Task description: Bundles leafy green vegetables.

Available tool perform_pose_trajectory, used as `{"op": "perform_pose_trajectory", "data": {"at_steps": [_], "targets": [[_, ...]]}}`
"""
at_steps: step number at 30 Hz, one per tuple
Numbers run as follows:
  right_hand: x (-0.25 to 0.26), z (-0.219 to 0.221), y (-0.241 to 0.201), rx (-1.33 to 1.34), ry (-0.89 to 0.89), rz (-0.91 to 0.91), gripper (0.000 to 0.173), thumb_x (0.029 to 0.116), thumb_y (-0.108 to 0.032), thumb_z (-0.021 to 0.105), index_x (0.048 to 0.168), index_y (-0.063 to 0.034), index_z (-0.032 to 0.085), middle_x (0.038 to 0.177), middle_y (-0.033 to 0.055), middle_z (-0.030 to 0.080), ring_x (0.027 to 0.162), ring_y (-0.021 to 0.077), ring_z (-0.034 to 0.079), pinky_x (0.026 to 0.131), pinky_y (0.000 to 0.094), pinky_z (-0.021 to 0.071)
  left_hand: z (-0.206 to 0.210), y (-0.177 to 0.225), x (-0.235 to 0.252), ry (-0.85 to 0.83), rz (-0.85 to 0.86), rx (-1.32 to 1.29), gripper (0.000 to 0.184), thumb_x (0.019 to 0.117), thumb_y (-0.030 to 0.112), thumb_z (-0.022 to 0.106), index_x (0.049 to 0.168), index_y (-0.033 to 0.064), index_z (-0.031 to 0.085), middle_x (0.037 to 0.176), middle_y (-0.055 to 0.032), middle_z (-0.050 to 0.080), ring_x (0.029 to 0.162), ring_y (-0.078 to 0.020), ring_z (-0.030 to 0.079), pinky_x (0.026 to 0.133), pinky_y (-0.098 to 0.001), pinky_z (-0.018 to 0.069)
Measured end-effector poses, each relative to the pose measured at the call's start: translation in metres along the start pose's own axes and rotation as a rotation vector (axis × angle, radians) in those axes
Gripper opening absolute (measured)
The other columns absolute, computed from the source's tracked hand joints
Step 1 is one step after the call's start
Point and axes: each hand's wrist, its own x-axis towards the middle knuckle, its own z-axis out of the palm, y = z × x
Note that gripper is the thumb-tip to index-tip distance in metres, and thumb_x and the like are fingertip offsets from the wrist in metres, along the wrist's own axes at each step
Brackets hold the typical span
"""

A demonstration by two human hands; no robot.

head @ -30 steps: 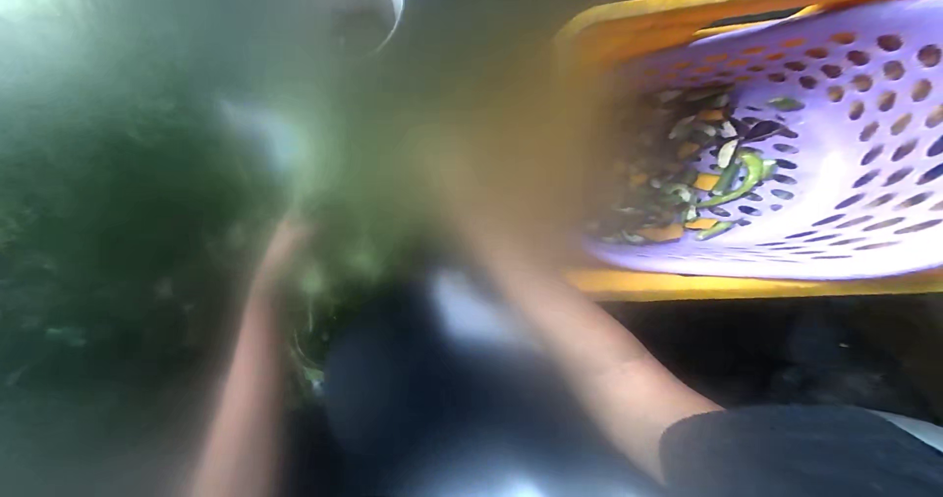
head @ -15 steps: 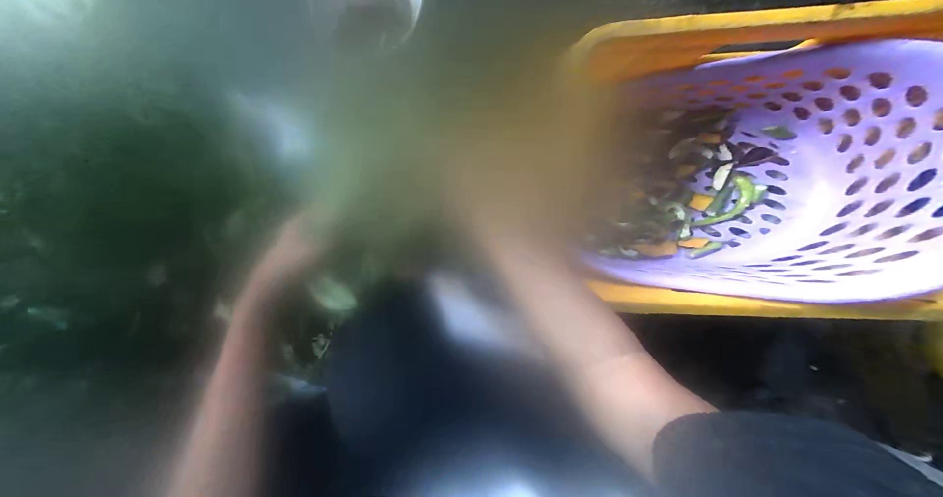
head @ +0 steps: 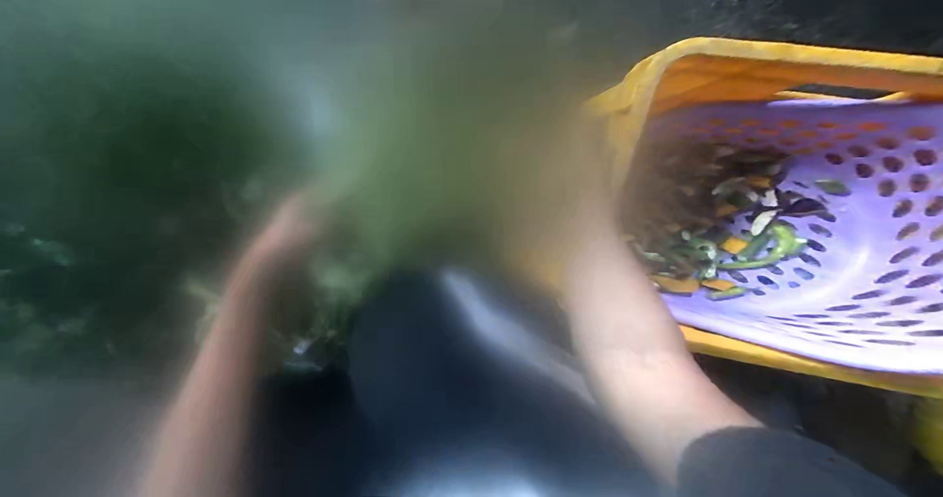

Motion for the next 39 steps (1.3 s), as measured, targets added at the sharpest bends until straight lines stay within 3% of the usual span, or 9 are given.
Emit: {"op": "perform_pose_trajectory", "data": {"at_steps": [2,4,8,14,26,30,32,35,39], "targets": [[-0.018,0.006,0.018,-0.306,-0.099,-0.138,0.064,0.1024,-0.030,0.060,0.154,-0.0119,0.028,0.133,0.0212,0.056,0.097,0.0357,0.071,0.070,0.0486,0.0639,0.006,-0.009,0.008,0.075,-0.003,0.051,0.054,0.0853,0.012,0.079,0.136,0.0157,0.059,0.118,-0.0119,0.070,0.106,-0.0245,0.069,0.091,-0.0531,0.0570],[-0.061,0.024,0.030,-0.571,-0.255,-0.172,0.047,0.1036,-0.024,0.059,0.145,-0.0071,0.045,0.123,0.0151,0.063,0.087,0.0264,0.070,0.067,0.0434,0.0612,0.018,-0.007,0.015,0.129,0.004,0.160,0.058,0.0861,0.014,0.079,0.140,0.0181,0.057,0.120,-0.0180,0.070,0.110,-0.0346,0.068,0.093,-0.0633,0.0534],[-0.053,0.047,0.088,-0.492,-0.530,-0.124,0.050,0.0968,-0.032,0.071,0.137,-0.0065,0.056,0.108,0.0129,0.073,0.076,0.0278,0.074,0.054,0.0433,0.0626,0.043,0.013,0.017,0.211,0.121,0.512,0.061,0.0842,0.010,0.077,0.141,0.0177,0.058,0.123,-0.0198,0.068,0.107,-0.0429,0.067,0.088,-0.0679,0.0534],[-0.070,0.064,0.059,-0.422,-0.458,0.053,0.026,0.0966,0.007,0.059,0.122,0.0051,0.057,0.094,0.0147,0.073,0.068,0.0193,0.073,0.060,0.0327,0.0628,0.065,0.022,0.006,0.438,0.218,0.875,0.055,0.0886,0.018,0.072,0.141,0.0300,0.061,0.119,-0.0239,0.064,0.065,-0.0401,0.067,0.054,-0.0577,0.0545],[-0.025,0.023,0.035,-0.032,-0.152,-0.029,0.013,0.1031,-0.012,0.053,0.109,-0.0054,0.063,0.080,0.0018,0.060,0.064,0.0123,0.060,0.064,0.0294,0.0564,0.056,0.025,0.006,0.411,0.188,0.776,0.055,0.0870,0.016,0.074,0.140,0.0230,0.061,0.114,-0.0253,0.064,0.076,-0.0440,0.068,0.060,-0.0607,0.0541],[0.027,-0.008,0.031,0.046,0.033,-0.126,0.021,0.0990,-0.011,0.061,0.118,-0.0045,0.055,0.094,0.0086,0.061,0.070,0.0190,0.065,0.064,0.0354,0.0610,0.047,0.010,-0.001,0.410,0.231,0.803,0.055,0.0857,0.013,0.073,0.139,0.0241,0.062,0.113,-0.0236,0.065,0.074,-0.0427,0.068,0.057,-0.0601,0.0533],[0.021,-0.013,0.027,-0.314,0.007,-0.245,0.056,0.0986,-0.022,0.069,0.144,-0.0049,0.042,0.123,0.0167,0.060,0.090,0.0264,0.071,0.071,0.0425,0.0639,0.041,0.007,-0.004,0.382,0.194,0.773,0.057,0.0847,0.010,0.075,0.139,0.0208,0.062,0.117,-0.0249,0.064,0.080,-0.0454,0.069,0.061,-0.0629,0.0536],[-0.025,0.004,0.033,-0.868,-0.120,-0.550,0.067,0.0958,-0.026,0.071,0.150,-0.0007,0.042,0.132,0.0206,0.062,0.099,0.0266,0.069,0.083,0.0417,0.0595,0.042,0.008,-0.004,0.367,0.172,0.747,0.058,0.0849,0.009,0.075,0.140,0.0193,0.061,0.118,-0.0261,0.064,0.080,-0.0466,0.069,0.062,-0.0636,0.0540],[-0.047,0.039,0.072,-0.288,-0.562,-0.262,0.054,0.0960,0.006,0.056,0.148,-0.0013,0.041,0.124,0.0164,0.065,0.077,0.0229,0.072,0.052,0.0351,0.0601,0.054,0.011,-0.004,0.390,0.298,0.792,0.051,0.0871,0.011,0.074,0.137,0.0202,0.064,0.117,-0.0232,0.064,0.069,-0.0403,0.067,0.055,-0.0581,0.0540]]}}
